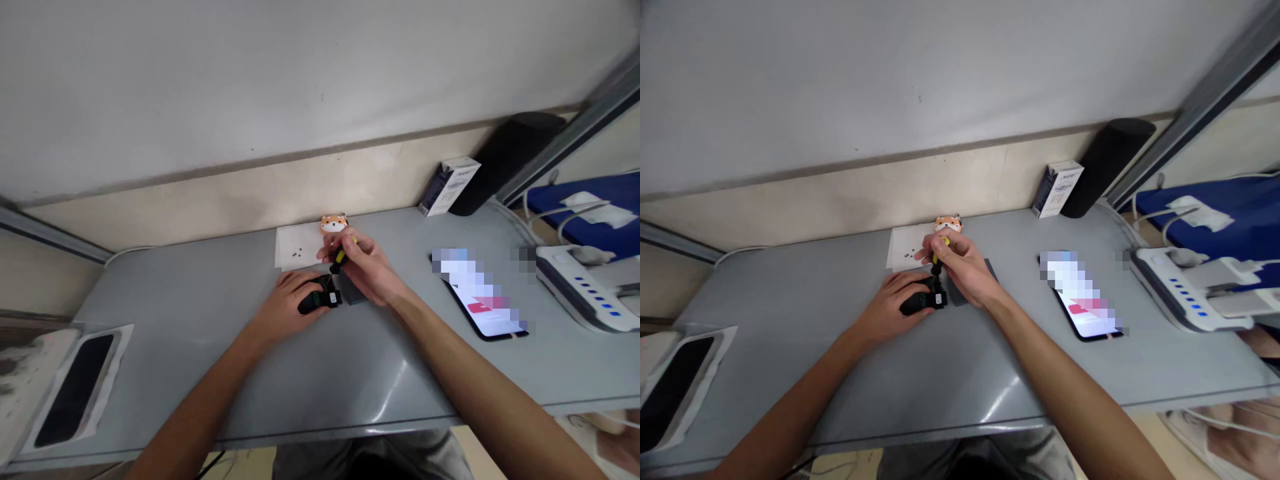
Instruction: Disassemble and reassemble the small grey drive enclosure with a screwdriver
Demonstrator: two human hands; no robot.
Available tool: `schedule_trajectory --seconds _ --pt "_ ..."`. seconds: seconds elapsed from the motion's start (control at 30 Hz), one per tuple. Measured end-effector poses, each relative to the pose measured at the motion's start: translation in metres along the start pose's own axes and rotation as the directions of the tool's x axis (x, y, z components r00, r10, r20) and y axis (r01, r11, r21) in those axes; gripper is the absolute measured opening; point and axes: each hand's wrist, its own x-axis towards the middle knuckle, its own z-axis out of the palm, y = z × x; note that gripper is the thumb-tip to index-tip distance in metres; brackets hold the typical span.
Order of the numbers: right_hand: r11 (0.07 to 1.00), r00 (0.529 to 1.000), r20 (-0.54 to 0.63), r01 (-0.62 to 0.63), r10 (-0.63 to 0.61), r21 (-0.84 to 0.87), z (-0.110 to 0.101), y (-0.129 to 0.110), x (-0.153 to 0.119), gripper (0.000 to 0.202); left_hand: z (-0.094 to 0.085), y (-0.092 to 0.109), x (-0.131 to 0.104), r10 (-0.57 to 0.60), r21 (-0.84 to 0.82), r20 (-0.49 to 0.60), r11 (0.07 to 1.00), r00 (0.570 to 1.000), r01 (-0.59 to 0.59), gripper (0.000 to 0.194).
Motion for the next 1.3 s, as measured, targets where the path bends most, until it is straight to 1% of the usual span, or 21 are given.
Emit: schedule_trajectory --seconds 0.1,0.2,0.3,0.4,0.47,0.53,0.6,0.67,0.73,0.77,0.83,0.93,1.0,1.07,1.13,1.23,1.3 --pt "0.999 0.998 -0.033 0.047 -0.048 -0.026 0.000 0.005 -0.001 0.055 -0.001 0.001 0.000 0.017 0.012 -0.005 1.000 1.000 -0.017 0.021" --pt "0.993 0.994 -0.056 0.093 -0.097 -0.073 0.000 0.006 0.000 0.050 -0.001 0.003 0.000 0.000 0.022 0.008 1.000 1.000 0.000 0.022" --pt "0.998 0.998 -0.005 0.060 -0.061 -0.026 -0.001 0.003 0.002 0.049 -0.001 0.003 0.000 -0.020 0.027 0.013 0.999 1.000 0.020 0.020" --pt "0.996 0.999 0.010 0.048 -0.047 -0.076 -0.005 0.001 0.004 0.044 -0.001 0.002 0.001 -0.023 0.030 0.019 0.999 1.000 0.023 0.019" --pt "0.986 0.997 -0.040 0.064 -0.071 -0.154 -0.008 0.003 0.004 0.046 -0.001 0.002 0.001 -0.017 0.033 0.019 0.999 1.000 0.017 0.020" --pt "0.967 0.985 -0.118 0.097 -0.127 -0.236 -0.011 0.007 0.004 0.051 -0.001 0.003 0.001 -0.013 0.039 0.012 0.999 1.000 0.012 0.019" --pt "0.930 0.968 -0.143 0.148 -0.205 -0.336 -0.012 0.009 0.003 0.049 -0.002 0.003 0.001 -0.001 0.048 0.008 0.999 1.000 0.001 0.018" --pt "0.858 0.961 -0.087 0.191 -0.263 -0.477 -0.013 0.007 0.002 0.045 -0.002 0.003 0.001 0.012 0.059 0.006 0.998 1.000 -0.012 0.018" --pt "0.760 0.965 -0.017 0.196 -0.263 -0.620 -0.015 0.003 0.000 0.041 -0.002 0.003 0.001 0.010 0.073 0.022 0.997 1.000 -0.012 0.018" --pt "0.718 0.967 -0.009 0.183 -0.254 -0.671 -0.017 0.000 -0.001 0.038 -0.003 0.003 0.001 0.004 0.079 0.033 0.997 0.999 -0.006 0.019" --pt "0.676 0.958 -0.075 0.139 -0.277 -0.723 -0.022 -0.004 0.000 0.038 -0.005 0.004 0.002 -0.008 0.090 0.058 0.996 0.998 0.003 0.020" --pt "0.667 0.899 -0.240 0.073 -0.365 -0.741 -0.032 -0.004 0.003 0.042 -0.008 0.006 0.002 -0.011 0.092 0.094 0.996 0.996 0.002 0.023" --pt "0.639 0.872 -0.295 0.027 -0.391 -0.768 -0.037 -0.002 0.006 0.042 -0.010 0.007 0.002 -0.006 0.085 0.096 0.996 0.995 -0.002 0.025" --pt "0.591 0.865 -0.310 -0.019 -0.395 -0.807 -0.041 0.001 0.008 0.043 -0.012 0.006 0.001 -0.004 0.083 0.066 0.997 0.998 -0.001 0.025" --pt "0.559 0.862 -0.316 -0.047 -0.396 -0.828 -0.043 0.005 0.009 0.043 -0.013 0.005 -0.001 -0.003 0.076 0.004 0.997 1.000 0.002 0.024" --pt "0.561 0.866 -0.328 -0.067 -0.378 -0.825 -0.044 0.010 0.009 0.043 -0.013 -0.001 -0.002 -0.023 0.048 -0.128 0.998 0.992 0.029 0.023" --pt "0.578 0.865 -0.339 -0.072 -0.370 -0.813 -0.043 0.012 0.008 0.043 -0.012 -0.006 -0.002 -0.059 0.030 -0.245 0.997 0.968 0.069 0.023"
